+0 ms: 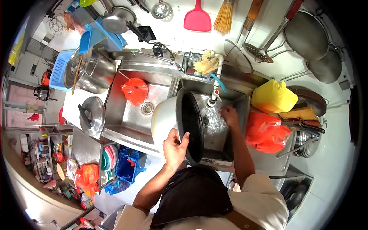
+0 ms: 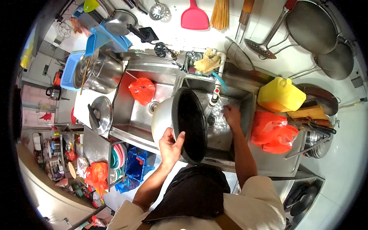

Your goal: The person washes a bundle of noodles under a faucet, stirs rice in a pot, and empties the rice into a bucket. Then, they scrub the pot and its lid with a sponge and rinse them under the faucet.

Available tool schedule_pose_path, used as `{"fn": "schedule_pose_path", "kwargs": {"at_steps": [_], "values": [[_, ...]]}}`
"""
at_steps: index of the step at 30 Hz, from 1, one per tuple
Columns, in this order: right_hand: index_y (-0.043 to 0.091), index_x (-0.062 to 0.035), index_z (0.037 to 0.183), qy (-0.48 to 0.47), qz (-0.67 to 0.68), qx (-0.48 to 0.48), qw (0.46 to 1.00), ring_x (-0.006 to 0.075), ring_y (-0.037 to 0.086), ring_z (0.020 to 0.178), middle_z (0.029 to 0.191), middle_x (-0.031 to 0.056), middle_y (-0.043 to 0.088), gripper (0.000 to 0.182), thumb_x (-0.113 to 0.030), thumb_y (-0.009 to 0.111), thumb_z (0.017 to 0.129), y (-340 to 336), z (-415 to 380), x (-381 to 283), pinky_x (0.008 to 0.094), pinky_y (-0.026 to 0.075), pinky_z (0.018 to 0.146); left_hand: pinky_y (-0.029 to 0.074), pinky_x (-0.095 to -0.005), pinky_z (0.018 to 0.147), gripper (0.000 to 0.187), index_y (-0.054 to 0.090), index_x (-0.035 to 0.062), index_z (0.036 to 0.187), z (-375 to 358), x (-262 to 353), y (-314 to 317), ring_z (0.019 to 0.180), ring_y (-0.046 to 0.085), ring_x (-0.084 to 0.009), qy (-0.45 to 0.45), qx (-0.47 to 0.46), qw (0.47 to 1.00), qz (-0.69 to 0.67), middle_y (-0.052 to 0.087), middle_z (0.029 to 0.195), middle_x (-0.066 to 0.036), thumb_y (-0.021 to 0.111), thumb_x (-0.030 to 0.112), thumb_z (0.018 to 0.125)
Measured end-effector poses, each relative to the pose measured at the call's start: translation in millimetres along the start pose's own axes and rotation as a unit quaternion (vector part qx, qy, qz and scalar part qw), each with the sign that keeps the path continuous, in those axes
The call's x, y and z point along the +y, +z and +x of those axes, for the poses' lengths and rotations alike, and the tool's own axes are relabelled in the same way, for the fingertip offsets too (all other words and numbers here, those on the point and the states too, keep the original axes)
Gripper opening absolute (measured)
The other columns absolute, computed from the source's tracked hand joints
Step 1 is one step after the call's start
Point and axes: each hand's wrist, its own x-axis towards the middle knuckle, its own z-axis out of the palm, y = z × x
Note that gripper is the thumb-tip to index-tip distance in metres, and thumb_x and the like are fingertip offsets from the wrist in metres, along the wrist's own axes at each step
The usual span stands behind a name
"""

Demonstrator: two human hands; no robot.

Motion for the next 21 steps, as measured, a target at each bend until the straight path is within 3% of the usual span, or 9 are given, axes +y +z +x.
{"fn": "schedule_pose_path", "kwargs": {"at_steps": [2,4,7,9,12,13,15,17,21], "values": [[0.064,0.0,0.107,0.091,-0.149,-0.127,0.977,0.0171,0.062,0.068,0.083,0.0078,0.067,0.032,-0.024,0.053,0.089,4.9,-22.6,7.2,0.0298,0.049,0.065,0.031,-0.0272,0.041,0.036,0.04,0.0035,0.067,-1.2,24.9,5.1,0.044,0.034,-0.0082,0.018,-0.001,0.999,0.051,0.042,0.047,-0.003,0.07,0.015,0.081],[0.06,-0.0019,0.113,0.187,-0.122,-0.181,0.958,0.0178,0.057,0.064,0.08,0.0082,0.064,0.033,-0.025,0.051,0.092,41.3,-56.7,6.3,0.0325,0.047,0.062,0.036,-0.03,0.042,0.033,0.043,0.0018,0.07,-6.4,43.8,10.9,0.042,0.042,-0.0132,0.034,-0.015,0.992,0.116,0.047,0.049,-0.009,0.069,0.016,0.083],[0.058,-0.0066,0.12,0.195,0.182,-0.249,0.931,0.0202,0.057,0.068,0.083,0.0091,0.063,0.034,-0.028,0.05,0.095,94.7,-71.9,48.0,0.0337,0.047,0.065,0.041,-0.0334,0.043,0.03,0.046,0.0011,0.072,-8.2,61.9,26.2,0.042,0.049,-0.0208,0.045,-0.049,0.987,0.143,0.051,0.052,-0.012,0.069,0.018,0.083],[0.058,-0.0069,0.12,0.219,0.378,-0.276,0.856,0.0203,0.057,0.069,0.084,0.0091,0.063,0.034,-0.028,0.051,0.094,113.1,-78.3,48.9,0.0336,0.047,0.066,0.044,-0.0386,0.048,0.03,0.047,0.0003,0.076,-6.6,63.9,39.5,0.048,0.056,-0.0311,0.033,-0.086,0.982,0.163,0.054,0.055,-0.015,0.068,0.021,0.083],[0.057,-0.0073,0.12,0.246,0.51,-0.283,0.774,0.0203,0.058,0.071,0.085,0.009,0.063,0.034,-0.028,0.052,0.094,118.8,-85.3,47.7,0.0336,0.048,0.067,0.045,-0.0417,0.052,0.028,0.047,-0.001,0.082,0.6,65.5,58.7,0.053,0.057,-0.0364,0.054,-0.144,0.976,0.156,0.056,0.058,-0.017,0.069,0.017,0.082],[0.057,-0.0074,0.12,0.252,0.533,-0.284,0.756,0.0203,0.058,0.072,0.085,0.009,0.063,0.034,-0.027,0.052,0.094,120.0,-86.2,46.2,0.0336,0.048,0.067,0.045,-0.0417,0.052,0.028,0.047,-0.001,0.082,4.1,63.8,64.9,0.053,0.057,-0.0364,0.056,-0.149,0.974,0.158,0.056,0.058,-0.017,0.069,0.017,0.082],[0.057,-0.0077,0.12,0.255,0.566,-0.283,0.732,0.0203,0.058,0.073,0.086,0.009,0.064,0.034,-0.027,0.053,0.093,121.1,-85.1,44.6,0.0335,0.048,0.068,0.044,-0.0312,0.047,0.027,0.047,-0.0018,0.082,12.8,59.7,76.1,0.05,0.057,-0.0176,0.095,-0.18,0.971,0.127,0.055,0.055,-0.01,0.07,0.013,0.082],[0.057,-0.008,0.121,0.257,0.585,-0.281,0.716,0.0203,0.058,0.074,0.086,0.0089,0.064,0.034,-0.027,0.053,0.093,120.7,-81.8,43.0,0.0335,0.048,0.068,0.047,-0.0299,0.049,0.024,0.047,-0.0028,0.086,19.6,59.8,82.2,0.054,0.061,-0.017,0.09,-0.212,0.966,0.118,0.057,0.059,-0.01,0.068,0.008,0.084],[0.057,-0.0085,0.121,0.252,0.583,-0.272,0.723,0.0203,0.059,0.077,0.087,0.0088,0.064,0.034,-0.026,0.054,0.092,114.8,-72.6,42.7,0.0334,0.048,0.07,0.053,-0.0266,0.052,0.02,0.045,-0.0038,0.089,33.3,68.8,83.4,0.059,0.061,-0.0141,-0.014,-0.269,0.961,0.063,0.057,0.074,-0.009,0.063,0.005,0.087]]}}
